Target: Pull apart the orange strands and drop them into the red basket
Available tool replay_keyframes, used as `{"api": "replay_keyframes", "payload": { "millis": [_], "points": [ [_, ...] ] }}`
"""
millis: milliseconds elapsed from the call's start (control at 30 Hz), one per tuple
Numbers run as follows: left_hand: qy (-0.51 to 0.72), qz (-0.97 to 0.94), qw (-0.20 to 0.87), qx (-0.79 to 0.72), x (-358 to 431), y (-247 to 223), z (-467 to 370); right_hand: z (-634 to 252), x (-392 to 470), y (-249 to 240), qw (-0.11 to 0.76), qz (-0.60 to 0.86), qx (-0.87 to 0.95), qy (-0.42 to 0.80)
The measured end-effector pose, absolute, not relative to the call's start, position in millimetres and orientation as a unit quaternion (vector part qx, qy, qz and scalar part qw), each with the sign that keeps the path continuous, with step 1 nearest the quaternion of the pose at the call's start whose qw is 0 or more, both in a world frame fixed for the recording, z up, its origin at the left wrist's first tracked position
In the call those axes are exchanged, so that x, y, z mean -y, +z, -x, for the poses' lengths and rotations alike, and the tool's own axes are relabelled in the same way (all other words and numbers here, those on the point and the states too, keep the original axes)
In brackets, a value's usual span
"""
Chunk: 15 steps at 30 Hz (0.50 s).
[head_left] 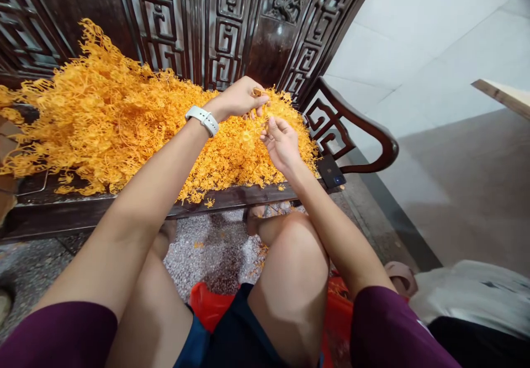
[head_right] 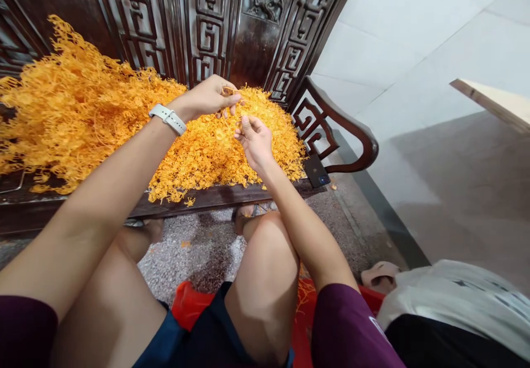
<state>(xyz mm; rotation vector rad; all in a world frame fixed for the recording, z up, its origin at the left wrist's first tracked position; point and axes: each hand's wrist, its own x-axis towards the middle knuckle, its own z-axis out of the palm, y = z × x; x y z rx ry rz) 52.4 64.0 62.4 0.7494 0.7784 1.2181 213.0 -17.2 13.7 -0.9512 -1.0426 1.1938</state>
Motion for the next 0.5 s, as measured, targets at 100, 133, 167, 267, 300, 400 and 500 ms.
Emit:
{"api": "replay_keyframes", "payload": {
  "millis": [100, 133, 167, 267, 300, 400, 500],
  "points": [
    [0.545, -0.312, 0.703, -0.333, -62.2, 59.8, -57.4, -217.4, 20.6, 13.7, 0.605, 0.390, 0.455, 0.524],
    [0.547, -0.296, 0.711, -0.329, -61.5, 58.7, -59.4, -218.5, 21.6, 13.1, 0.606, 0.387, 0.454, 0.526],
    [0.550, -0.283, 0.716, -0.324, -60.7, 57.7, -61.6, -219.5, 22.5, 12.5, 0.607, 0.388, 0.452, 0.526],
    [0.556, -0.295, 0.713, -0.310, -57.8, 57.2, -71.6, -221.8, 22.8, 12.5, 0.609, 0.398, 0.456, 0.513],
    [0.555, -0.316, 0.705, -0.308, -56.6, 58.1, -76.4, -222.7, 22.1, 13.8, 0.612, 0.402, 0.463, 0.499],
    [0.557, -0.366, 0.678, -0.309, -54.2, 63.0, -94.2, -225.6, 19.7, 22.4, 0.629, 0.429, 0.505, 0.406],
    [0.573, -0.378, 0.652, -0.323, -61.1, 63.7, -106.2, -224.0, 29.0, 36.3, 0.633, 0.460, 0.560, 0.271]
  ]
}}
